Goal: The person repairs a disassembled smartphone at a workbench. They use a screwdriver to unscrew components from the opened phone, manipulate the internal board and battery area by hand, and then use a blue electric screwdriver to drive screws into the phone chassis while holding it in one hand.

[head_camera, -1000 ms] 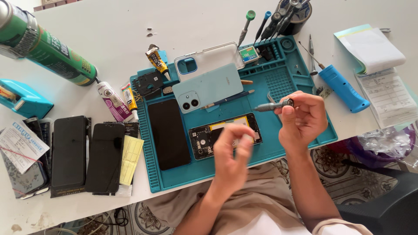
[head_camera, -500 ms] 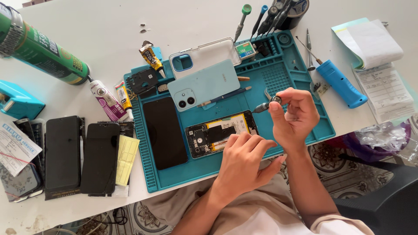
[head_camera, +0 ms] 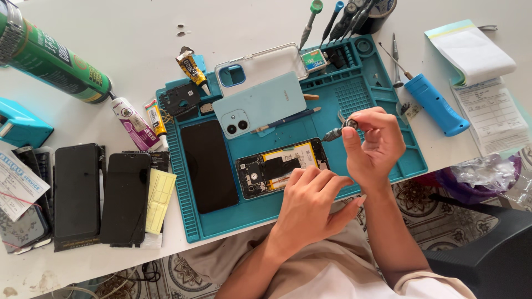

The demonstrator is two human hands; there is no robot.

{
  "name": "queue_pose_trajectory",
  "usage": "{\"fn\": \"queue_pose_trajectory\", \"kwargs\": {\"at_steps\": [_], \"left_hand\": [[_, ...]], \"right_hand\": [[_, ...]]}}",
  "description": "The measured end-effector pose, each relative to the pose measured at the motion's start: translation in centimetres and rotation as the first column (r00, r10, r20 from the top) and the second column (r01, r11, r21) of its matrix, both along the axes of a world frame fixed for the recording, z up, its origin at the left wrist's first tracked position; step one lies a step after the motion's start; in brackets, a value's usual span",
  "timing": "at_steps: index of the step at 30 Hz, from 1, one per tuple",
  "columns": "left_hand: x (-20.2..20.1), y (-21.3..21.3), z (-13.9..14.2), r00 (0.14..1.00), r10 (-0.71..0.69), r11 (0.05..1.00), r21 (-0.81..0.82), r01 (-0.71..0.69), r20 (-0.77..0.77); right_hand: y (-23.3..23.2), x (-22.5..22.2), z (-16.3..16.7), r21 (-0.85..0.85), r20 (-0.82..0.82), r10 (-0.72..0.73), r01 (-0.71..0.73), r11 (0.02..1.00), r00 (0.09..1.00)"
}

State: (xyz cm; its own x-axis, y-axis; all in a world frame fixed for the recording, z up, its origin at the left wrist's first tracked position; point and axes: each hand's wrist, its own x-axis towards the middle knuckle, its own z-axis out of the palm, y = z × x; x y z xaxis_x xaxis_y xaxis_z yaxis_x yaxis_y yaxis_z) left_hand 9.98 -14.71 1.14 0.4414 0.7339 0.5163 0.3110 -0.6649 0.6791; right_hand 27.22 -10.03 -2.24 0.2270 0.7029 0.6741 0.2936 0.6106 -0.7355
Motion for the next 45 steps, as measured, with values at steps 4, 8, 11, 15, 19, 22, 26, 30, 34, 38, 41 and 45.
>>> {"fn": "queue_pose_trajectory", "kwargs": {"at_steps": [4, 8, 11, 15, 19, 22, 26, 30, 34, 38, 41, 45], "left_hand": [[0.0, 0.0, 0.1, 1.000, 0.003, 1.000, 0.009, -0.003, -0.009], [0.0, 0.0, 0.1, 1.000, 0.001, 1.000, 0.009, -0.001, -0.012], [0.0, 0.0, 0.1, 1.000, -0.002, 1.000, 0.003, 0.002, -0.009], [0.0, 0.0, 0.0, 1.000, -0.002, 1.000, 0.002, 0.002, -0.010], [0.0, 0.0, -0.3, 1.000, 0.000, 1.000, 0.000, 0.000, -0.017], [0.1, -0.2, -0.6, 1.000, 0.006, 1.000, -0.009, -0.006, 0.030], [0.2, -0.2, -0.6, 0.958, 0.159, 0.984, -0.114, -0.135, 0.238], [0.1, 0.3, -0.2, 0.975, 0.172, 0.985, -0.042, -0.168, 0.139], [-0.2, 0.4, 0.2, 0.989, 0.122, 0.992, -0.047, -0.118, 0.082], [-0.9, 0.4, 0.1, 0.991, 0.070, 0.995, -0.071, -0.063, 0.110], [-0.8, 0.3, 0.0, 0.996, 0.024, 0.986, -0.165, -0.010, 0.088], [-0.2, 0.0, 0.2, 0.978, 0.116, 0.980, -0.181, -0.085, 0.171]], "right_hand": [[0.2, -0.3, 0.7, -0.012, 0.002, 0.094, -0.094, 0.996, 0.996], [0.1, -0.5, 1.3, -0.041, 0.028, 0.110, -0.109, 0.993, 0.993], [0.2, -0.6, 1.5, -0.067, 0.005, 0.142, -0.141, 0.988, 0.990], [0.2, -0.6, 1.6, -0.130, -0.001, 0.177, -0.176, 0.976, 0.984], [0.1, -0.4, 1.7, -0.144, -0.013, 0.277, -0.275, 0.951, 0.961], [0.0, -0.5, 1.7, -0.215, -0.048, 0.311, -0.314, 0.925, 0.949], [0.1, -0.9, 2.0, -0.177, 0.014, 0.327, -0.319, 0.931, 0.945], [0.0, -1.1, 2.9, -0.085, 0.124, 0.282, -0.273, 0.958, 0.951], [0.2, -1.2, 3.5, -0.080, 0.122, 0.261, -0.253, 0.964, 0.958], [0.4, -1.2, 3.6, -0.066, 0.121, 0.153, -0.146, 0.987, 0.981], [0.4, -1.1, 3.7, -0.063, 0.116, 0.161, -0.154, 0.986, 0.980], [0.1, -1.4, 3.3, -0.039, 0.173, 0.142, -0.138, 0.990, 0.975]]}}
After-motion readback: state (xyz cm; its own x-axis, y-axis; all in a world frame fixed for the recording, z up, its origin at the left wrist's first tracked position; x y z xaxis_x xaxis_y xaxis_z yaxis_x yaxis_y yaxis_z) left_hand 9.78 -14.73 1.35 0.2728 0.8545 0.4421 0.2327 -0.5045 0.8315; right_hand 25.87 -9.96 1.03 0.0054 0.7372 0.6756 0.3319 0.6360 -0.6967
